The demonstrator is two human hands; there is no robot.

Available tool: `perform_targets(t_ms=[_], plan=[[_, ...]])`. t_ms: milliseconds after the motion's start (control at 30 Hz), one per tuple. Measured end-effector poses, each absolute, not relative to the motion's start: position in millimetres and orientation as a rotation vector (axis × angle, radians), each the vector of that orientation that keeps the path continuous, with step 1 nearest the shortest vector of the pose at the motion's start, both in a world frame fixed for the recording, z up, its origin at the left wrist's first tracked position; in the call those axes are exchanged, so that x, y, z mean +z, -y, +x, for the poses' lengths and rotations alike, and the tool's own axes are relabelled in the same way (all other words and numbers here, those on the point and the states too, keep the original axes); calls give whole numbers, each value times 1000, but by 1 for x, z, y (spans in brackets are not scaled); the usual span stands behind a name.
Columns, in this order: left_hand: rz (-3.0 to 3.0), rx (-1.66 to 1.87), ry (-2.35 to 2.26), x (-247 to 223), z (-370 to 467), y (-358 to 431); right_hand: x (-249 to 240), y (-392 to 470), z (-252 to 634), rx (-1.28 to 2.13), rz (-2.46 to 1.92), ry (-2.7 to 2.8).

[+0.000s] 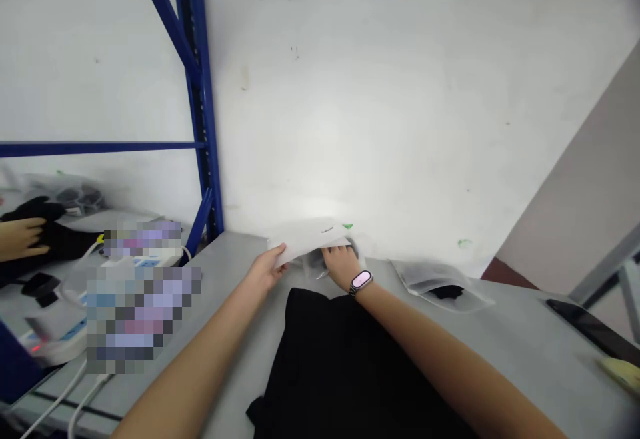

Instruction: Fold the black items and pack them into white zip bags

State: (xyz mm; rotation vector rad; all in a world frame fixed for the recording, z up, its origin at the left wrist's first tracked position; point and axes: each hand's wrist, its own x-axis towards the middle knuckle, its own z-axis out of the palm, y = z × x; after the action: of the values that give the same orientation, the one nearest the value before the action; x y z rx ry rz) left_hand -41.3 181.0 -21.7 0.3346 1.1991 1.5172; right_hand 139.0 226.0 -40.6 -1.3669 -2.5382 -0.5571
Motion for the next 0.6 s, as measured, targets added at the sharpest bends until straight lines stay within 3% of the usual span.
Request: perform_targets(t_ms=[600], plan=[[375,1488,-1220,-24,-39,-178,-35,-229,168,-373,-1447,2629]])
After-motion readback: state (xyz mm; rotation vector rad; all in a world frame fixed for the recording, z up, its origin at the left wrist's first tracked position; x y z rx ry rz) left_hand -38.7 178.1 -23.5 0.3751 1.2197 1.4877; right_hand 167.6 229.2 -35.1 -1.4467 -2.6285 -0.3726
